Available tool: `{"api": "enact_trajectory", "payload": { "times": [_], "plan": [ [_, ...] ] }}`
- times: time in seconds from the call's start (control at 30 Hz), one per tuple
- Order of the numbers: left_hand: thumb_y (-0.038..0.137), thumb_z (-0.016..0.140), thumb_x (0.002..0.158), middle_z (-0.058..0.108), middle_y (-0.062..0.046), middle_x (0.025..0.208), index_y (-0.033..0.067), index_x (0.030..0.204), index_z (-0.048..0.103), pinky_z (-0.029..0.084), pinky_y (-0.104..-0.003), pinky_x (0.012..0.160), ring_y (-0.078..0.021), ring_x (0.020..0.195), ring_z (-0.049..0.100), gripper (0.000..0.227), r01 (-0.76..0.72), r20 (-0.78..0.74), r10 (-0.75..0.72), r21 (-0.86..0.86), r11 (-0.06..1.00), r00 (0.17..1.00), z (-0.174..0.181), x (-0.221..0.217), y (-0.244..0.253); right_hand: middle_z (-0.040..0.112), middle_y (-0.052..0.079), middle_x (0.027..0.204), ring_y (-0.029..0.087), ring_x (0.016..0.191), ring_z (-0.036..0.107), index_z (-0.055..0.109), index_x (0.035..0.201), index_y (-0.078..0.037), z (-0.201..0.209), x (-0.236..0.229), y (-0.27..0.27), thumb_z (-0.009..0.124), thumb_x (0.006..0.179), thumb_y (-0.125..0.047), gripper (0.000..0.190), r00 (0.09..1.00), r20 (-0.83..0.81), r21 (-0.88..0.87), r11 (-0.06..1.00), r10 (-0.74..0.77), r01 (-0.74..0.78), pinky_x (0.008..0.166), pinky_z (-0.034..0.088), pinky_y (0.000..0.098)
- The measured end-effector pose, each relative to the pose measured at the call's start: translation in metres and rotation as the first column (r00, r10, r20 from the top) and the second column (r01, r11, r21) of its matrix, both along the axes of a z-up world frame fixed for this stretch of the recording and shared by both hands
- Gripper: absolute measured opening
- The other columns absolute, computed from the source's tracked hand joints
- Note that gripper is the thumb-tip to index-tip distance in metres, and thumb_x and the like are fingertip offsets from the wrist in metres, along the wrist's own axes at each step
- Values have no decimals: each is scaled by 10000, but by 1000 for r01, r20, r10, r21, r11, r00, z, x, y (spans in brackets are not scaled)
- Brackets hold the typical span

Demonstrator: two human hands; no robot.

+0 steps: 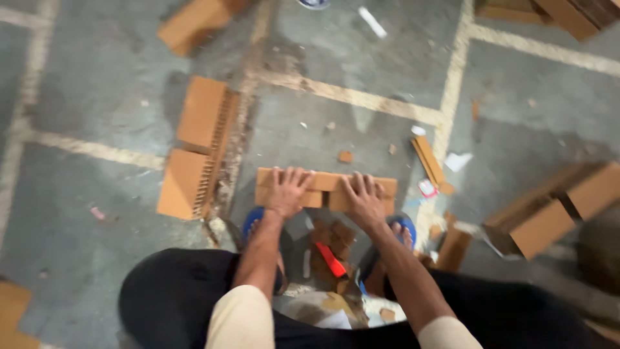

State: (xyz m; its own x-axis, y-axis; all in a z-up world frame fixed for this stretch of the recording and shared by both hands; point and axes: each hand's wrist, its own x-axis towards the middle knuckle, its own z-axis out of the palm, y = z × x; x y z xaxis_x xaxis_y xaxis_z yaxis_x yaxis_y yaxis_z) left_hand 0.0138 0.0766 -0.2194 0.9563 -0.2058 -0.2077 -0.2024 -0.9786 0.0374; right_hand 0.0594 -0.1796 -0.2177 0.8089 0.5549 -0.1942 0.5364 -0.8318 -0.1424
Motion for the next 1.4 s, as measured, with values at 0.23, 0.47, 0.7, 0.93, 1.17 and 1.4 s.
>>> {"api": "enact_trajectory", "payload": {
  "times": [0.23,0.47,0.7,0.93,1.17,1.4],
  "plan": [
    [514,908,611,200,-149,1641,94,1548,267,124,-671,1210,-380,1529,135,1210,-82,-117,57,-215,973,991,-9,-5,0,293,239,1597,428,1477,243,353,1541,-136,1,10,-3,855,657,-313,1032,999,-38,198,980,7,1,1139,168,619],
    [422,586,994,607,-243,1412,80,1501,497,402,-583,1023,-418,1296,571,618,-651,147,817,-532,541,558,-39,-5,39,558,157,1508,334,1428,489,521,1457,-98,-42,12,-43,650,962,-255,535,521,-169,579,344,-837,740,1210,351,438],
    [362,456,1066,691,-249,1237,156,1496,544,528,-511,909,-447,1118,662,485,-675,-163,895,-715,182,414,-74,-10,41,591,210,1449,333,1346,564,494,1502,-41,-66,12,-46,503,1002,-150,511,596,-352,677,243,-722,695,1123,420,381],
    [308,444,1070,686,-230,1278,94,1386,634,538,-472,927,-424,1144,667,426,-545,-80,904,-819,182,421,-83,-15,42,671,227,1303,324,1201,659,558,1457,-38,-72,7,-43,526,984,-145,486,549,-395,640,208,-737,740,1035,495,382],
    [320,532,1038,461,-163,1556,109,1539,443,384,-636,1076,-354,1421,467,550,-742,146,851,-432,513,504,-49,-1,36,359,253,1609,404,1473,374,308,1610,6,-69,11,-46,588,971,-167,718,660,-99,734,393,-745,554,1216,335,484],
    [706,795,638,301,-187,1663,112,1614,260,129,-750,1097,-377,1468,292,1262,4,49,12,-322,947,999,-11,20,-3,194,224,1646,418,1517,178,228,1560,-65,-3,13,2,853,634,-558,1221,992,-105,132,988,-66,80,1172,64,663]
  ]
}}
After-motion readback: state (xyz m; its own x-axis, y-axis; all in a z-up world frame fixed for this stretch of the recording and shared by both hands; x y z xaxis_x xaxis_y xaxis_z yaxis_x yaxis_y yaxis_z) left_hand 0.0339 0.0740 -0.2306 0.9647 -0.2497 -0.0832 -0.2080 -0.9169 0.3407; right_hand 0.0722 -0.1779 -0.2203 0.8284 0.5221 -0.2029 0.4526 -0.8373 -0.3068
